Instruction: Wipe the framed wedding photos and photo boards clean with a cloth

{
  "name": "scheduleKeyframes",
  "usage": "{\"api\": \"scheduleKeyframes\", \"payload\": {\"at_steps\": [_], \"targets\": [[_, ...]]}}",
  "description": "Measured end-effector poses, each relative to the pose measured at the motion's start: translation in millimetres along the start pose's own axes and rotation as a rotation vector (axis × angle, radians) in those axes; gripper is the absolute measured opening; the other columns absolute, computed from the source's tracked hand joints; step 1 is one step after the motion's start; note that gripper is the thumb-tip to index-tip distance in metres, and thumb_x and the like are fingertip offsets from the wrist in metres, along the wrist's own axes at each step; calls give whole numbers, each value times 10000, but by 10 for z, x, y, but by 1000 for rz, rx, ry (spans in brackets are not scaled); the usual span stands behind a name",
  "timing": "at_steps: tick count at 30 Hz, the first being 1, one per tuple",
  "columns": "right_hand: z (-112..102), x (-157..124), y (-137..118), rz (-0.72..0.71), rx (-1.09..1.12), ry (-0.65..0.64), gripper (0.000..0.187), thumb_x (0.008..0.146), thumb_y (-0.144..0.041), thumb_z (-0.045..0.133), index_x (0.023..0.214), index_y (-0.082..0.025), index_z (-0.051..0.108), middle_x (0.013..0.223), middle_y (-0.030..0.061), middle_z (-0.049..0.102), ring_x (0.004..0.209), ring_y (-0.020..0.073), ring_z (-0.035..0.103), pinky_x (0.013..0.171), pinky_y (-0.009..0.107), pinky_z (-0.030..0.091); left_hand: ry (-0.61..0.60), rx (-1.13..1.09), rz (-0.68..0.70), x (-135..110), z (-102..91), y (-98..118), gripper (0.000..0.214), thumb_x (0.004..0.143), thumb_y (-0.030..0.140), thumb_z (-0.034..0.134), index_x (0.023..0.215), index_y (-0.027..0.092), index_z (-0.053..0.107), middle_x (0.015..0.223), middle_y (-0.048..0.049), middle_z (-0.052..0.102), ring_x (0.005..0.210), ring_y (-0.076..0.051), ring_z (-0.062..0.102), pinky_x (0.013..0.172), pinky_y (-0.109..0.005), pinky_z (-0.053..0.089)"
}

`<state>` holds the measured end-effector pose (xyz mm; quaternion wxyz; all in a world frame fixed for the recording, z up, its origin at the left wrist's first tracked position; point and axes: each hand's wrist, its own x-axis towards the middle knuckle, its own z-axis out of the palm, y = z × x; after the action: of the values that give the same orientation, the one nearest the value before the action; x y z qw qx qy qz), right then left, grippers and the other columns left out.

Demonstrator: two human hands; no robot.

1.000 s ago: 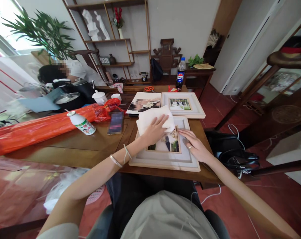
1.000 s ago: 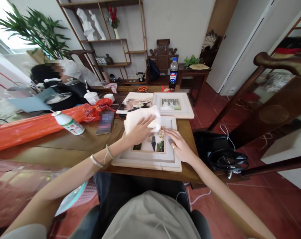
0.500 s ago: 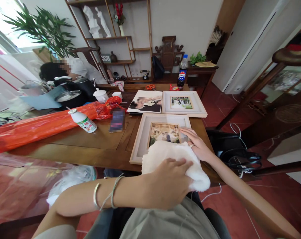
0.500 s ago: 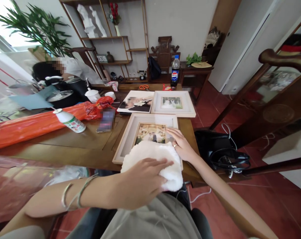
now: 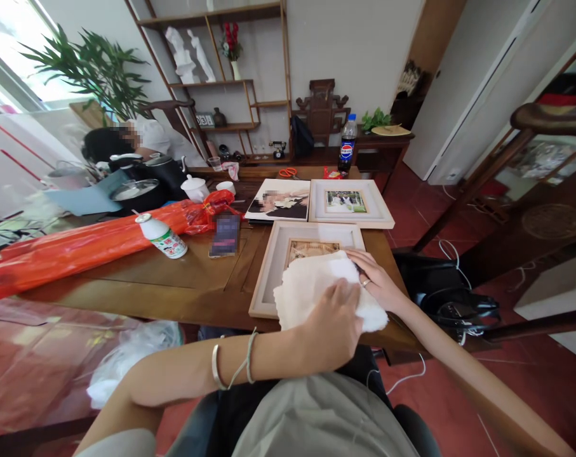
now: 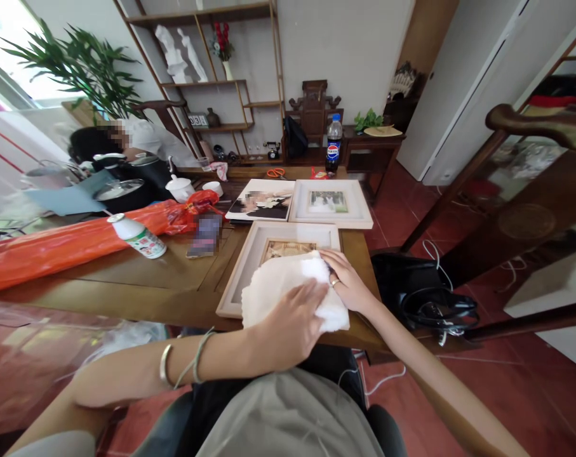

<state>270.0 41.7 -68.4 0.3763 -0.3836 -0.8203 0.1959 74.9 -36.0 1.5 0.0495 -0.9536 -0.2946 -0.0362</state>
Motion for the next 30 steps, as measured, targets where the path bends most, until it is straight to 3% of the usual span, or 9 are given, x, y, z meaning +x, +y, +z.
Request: {"api": "scheduleKeyframes", "payload": {"at_steps": [2, 7, 10, 16, 21, 24, 27, 30], "targets": [[3, -6, 1, -4, 0, 7, 594, 799, -46, 404, 1340, -268, 508, 1399, 73, 514, 1328, 261, 424, 1120, 563, 336, 21, -1, 17, -12, 19, 22, 297, 924, 267, 472, 985, 134, 730, 1441, -176, 440, 1330, -369, 390, 1038, -466, 345], [1, -10, 9, -39, -3, 14, 611, 786, -56, 422, 1356, -261, 496, 1402, 82, 517, 1320, 282, 430, 1101, 588, 346, -83, -8, -65, 3, -78, -77, 332, 961, 327, 428, 1011, 201, 731, 1474, -71, 433, 1347, -346, 380, 1022, -516, 367], [-5, -6, 0, -46, -4, -3, 619, 788, -59, 427, 1369, -266, 480, 1424, 75, 499, 1334, 277, 415, 1113, 578, 333, -102, 31, -67, -3, -80, -158, 309, 947, 326, 462, 1004, 193, 734, 1477, -74, 429, 1360, -369, 360, 1022, -544, 374], [-5, 3, -33, -27, -4, -12, 556, 853, -107, 418, 1377, -285, 470, 1428, 61, 498, 1349, 269, 404, 1123, 587, 314, -64, 95, -232, 15, 32, -550, 219, 902, 234, 539, 988, 193, 737, 1428, -111, 485, 1331, -372, 412, 1010, -566, 403], [-8, 5, -26, -64, 13, -19, 599, 821, -67, 421, 1382, -273, 467, 1414, 78, 508, 1346, 276, 403, 1117, 598, 313, 150, 176, -488, 144, -322, -1067, 350, 983, 243, 371, 1051, 149, 701, 1419, -138, 490, 1206, -281, 560, 914, -392, 514], [-6, 4, -22, -62, 15, -15, 612, 818, -49, 403, 1381, -278, 468, 1406, 75, 516, 1341, 272, 407, 1104, 604, 329, 371, 262, -643, 154, -561, -1301, 342, 957, 184, 371, 1027, 131, 702, 1489, -129, 399, 1300, -317, 467, 989, -427, 463], [-2, 3, -25, -56, 18, -11, 619, 824, -43, 397, 1388, -289, 459, 1411, 66, 510, 1345, 260, 403, 1107, 600, 328, 447, 325, -567, 88, -603, -1440, 341, 911, 108, 390, 1037, 156, 703, 1539, -69, 320, 1419, -320, 274, 1112, -508, 313], [-3, 3, -39, -49, 26, -13, 636, 807, -33, 402, 1385, -294, 464, 1417, 59, 506, 1350, 258, 399, 1114, 596, 323, 242, 347, -412, 15, -392, -1493, 346, 876, 50, 406, 984, 159, 717, 1510, -70, 376, 1413, -313, 293, 1128, -536, 274]]}}
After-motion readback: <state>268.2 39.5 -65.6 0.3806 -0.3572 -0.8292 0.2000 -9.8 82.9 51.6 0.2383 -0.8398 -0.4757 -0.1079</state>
